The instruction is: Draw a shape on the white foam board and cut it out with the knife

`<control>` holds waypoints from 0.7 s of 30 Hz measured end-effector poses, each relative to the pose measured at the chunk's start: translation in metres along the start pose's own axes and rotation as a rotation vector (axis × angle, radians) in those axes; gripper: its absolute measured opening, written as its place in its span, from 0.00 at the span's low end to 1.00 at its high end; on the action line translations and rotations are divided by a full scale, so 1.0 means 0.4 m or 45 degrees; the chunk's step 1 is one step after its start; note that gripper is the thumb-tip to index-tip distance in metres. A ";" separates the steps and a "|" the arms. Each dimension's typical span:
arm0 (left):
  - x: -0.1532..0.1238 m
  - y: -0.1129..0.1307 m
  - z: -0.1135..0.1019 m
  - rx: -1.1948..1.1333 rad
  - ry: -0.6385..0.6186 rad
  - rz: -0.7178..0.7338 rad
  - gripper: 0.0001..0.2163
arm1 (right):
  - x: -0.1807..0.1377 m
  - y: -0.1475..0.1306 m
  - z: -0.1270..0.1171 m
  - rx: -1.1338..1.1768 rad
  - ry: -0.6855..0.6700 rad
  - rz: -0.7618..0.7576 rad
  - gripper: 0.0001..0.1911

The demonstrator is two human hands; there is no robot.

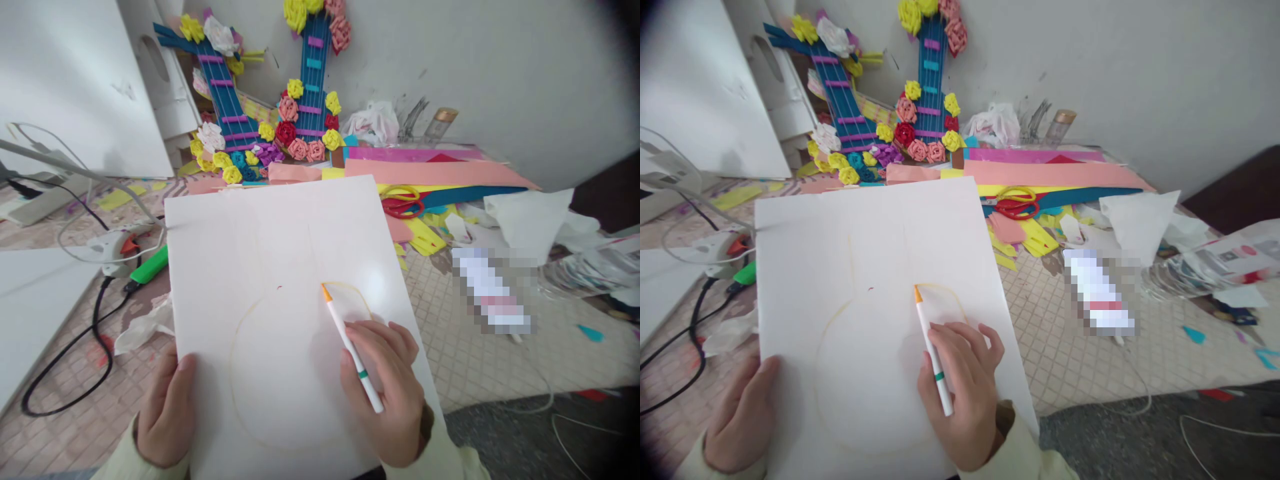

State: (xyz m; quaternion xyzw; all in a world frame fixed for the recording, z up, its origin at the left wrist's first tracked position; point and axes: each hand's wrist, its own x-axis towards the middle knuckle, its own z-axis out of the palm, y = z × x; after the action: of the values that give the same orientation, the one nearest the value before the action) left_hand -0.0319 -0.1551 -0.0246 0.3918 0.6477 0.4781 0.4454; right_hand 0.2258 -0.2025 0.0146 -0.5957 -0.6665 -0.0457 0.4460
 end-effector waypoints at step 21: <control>0.007 0.003 -0.003 0.087 -0.008 0.042 0.24 | -0.022 0.009 -0.005 -0.080 0.087 0.079 0.13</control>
State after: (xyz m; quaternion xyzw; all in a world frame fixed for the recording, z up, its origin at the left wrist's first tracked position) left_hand -0.0337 -0.1524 -0.0239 0.4187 0.6557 0.4618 0.4260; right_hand 0.2289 -0.2092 0.0082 -0.6278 -0.6303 -0.0732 0.4507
